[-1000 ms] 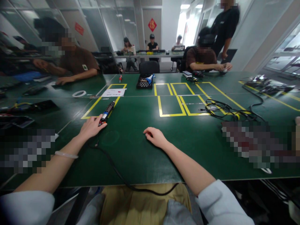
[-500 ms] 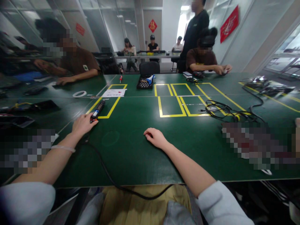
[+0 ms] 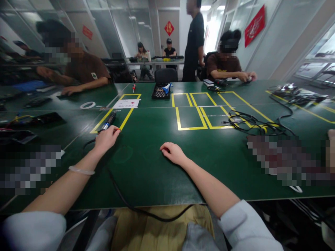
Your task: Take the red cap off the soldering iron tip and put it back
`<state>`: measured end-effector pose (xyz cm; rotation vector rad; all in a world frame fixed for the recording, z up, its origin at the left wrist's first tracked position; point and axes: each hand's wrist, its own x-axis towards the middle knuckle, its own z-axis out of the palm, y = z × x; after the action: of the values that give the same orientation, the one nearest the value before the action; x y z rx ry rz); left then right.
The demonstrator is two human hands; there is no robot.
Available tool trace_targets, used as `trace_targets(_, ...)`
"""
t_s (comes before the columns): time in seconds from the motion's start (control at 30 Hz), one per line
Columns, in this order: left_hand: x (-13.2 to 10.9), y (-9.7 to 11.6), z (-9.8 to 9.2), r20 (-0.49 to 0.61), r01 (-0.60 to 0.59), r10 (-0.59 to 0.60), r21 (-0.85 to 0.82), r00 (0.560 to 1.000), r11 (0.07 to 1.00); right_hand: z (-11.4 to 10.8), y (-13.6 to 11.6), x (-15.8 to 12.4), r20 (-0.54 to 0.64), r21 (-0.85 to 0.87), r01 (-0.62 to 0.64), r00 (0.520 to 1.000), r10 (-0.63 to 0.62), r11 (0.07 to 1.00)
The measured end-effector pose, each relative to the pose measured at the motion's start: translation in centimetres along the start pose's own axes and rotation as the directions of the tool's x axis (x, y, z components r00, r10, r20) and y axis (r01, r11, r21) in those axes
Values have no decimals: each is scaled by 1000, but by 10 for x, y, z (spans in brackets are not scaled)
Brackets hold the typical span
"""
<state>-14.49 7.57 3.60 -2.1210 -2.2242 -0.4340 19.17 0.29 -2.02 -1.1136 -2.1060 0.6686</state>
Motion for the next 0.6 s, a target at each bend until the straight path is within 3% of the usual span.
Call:
trace_targets(0.07,-10,28,5,75,-83,101,-216,992,973,-1,-1,0,1,14,-6,1000,6,1000)
trace_targets(0.13,-23,55,12,149,-157,248,-454,957,877,-1,0,-1,-1,37,-13,1000,13,999)
trace_targets(0.27,-51,97,26,278,-77,457,-782,845,618,-1,1,-2,8,171,-27,1000,26,985)
trace_targets(0.4,-69,117,34,338,25,563,-871,754,490,1,-1,-2,64,299,-3,998,-17,954)
trace_targets(0.6,-74,120,40,334,24,636,-896,695,444,4,-5,-1,90,337,22,994,-55,941)
